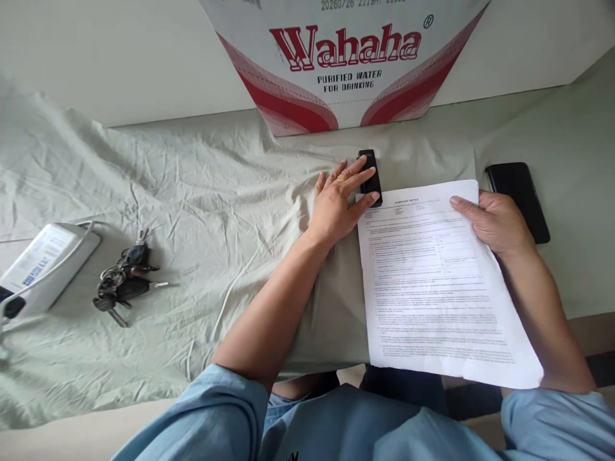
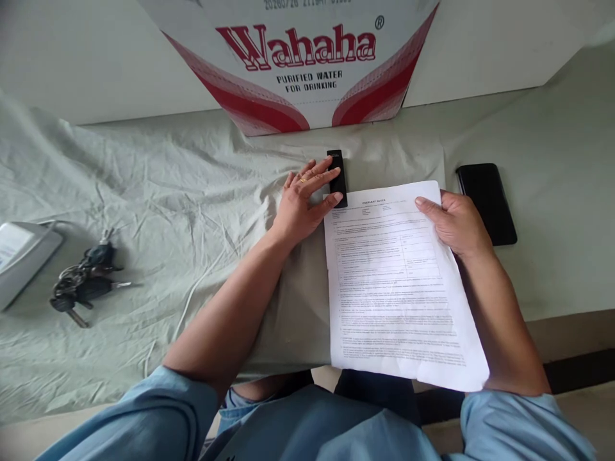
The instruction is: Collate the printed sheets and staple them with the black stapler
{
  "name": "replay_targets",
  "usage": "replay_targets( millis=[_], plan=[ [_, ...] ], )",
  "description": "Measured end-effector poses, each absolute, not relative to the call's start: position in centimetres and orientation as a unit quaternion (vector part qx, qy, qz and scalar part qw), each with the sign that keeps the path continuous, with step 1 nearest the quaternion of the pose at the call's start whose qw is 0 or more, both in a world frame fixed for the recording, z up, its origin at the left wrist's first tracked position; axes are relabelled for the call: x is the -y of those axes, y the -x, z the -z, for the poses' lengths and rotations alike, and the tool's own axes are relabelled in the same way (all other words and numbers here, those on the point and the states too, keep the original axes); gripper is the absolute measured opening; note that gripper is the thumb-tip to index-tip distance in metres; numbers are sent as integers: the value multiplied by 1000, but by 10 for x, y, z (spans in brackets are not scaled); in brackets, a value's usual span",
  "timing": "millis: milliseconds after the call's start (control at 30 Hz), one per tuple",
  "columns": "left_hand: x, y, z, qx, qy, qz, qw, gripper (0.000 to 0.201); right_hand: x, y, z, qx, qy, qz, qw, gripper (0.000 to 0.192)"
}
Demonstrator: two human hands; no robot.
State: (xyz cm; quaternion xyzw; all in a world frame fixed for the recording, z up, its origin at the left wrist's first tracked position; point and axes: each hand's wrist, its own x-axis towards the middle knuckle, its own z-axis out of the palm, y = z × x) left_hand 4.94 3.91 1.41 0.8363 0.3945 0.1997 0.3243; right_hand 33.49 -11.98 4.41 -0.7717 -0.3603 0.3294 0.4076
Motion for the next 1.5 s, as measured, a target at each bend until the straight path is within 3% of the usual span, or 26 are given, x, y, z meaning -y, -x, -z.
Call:
replay_targets(
  millis=[200,433,600,700,933,1200,1500],
  plan=[
    [-45,-50,-8,-378,-824,-227,354,54,121,-332,-42,368,745,-349,434,71],
    [-51,-47,-7,-341,-702,-361,509,66,128,-328,-48,386,686,-452,420,52],
    [-41,-45,-32,-367,-603,-312,636,77,125,-333,-40,367,699,-314,527,58],
    [-39,-40,-39,-323,-613,-250,676,74,121,-339,-31,348,710,-247,560,66],
    [-45,-34,-33,-277,-645,-197,684,54,118,-339,-23,352,706,-229,570,65],
    [-41,-41,-30,-312,-584,-257,704,74,110,-340,-13,291,653,-255,651,63],
    [-42,-41,-26,-367,-582,-260,677,79,109,-346,-10,306,654,-174,669,63]
  ],
)
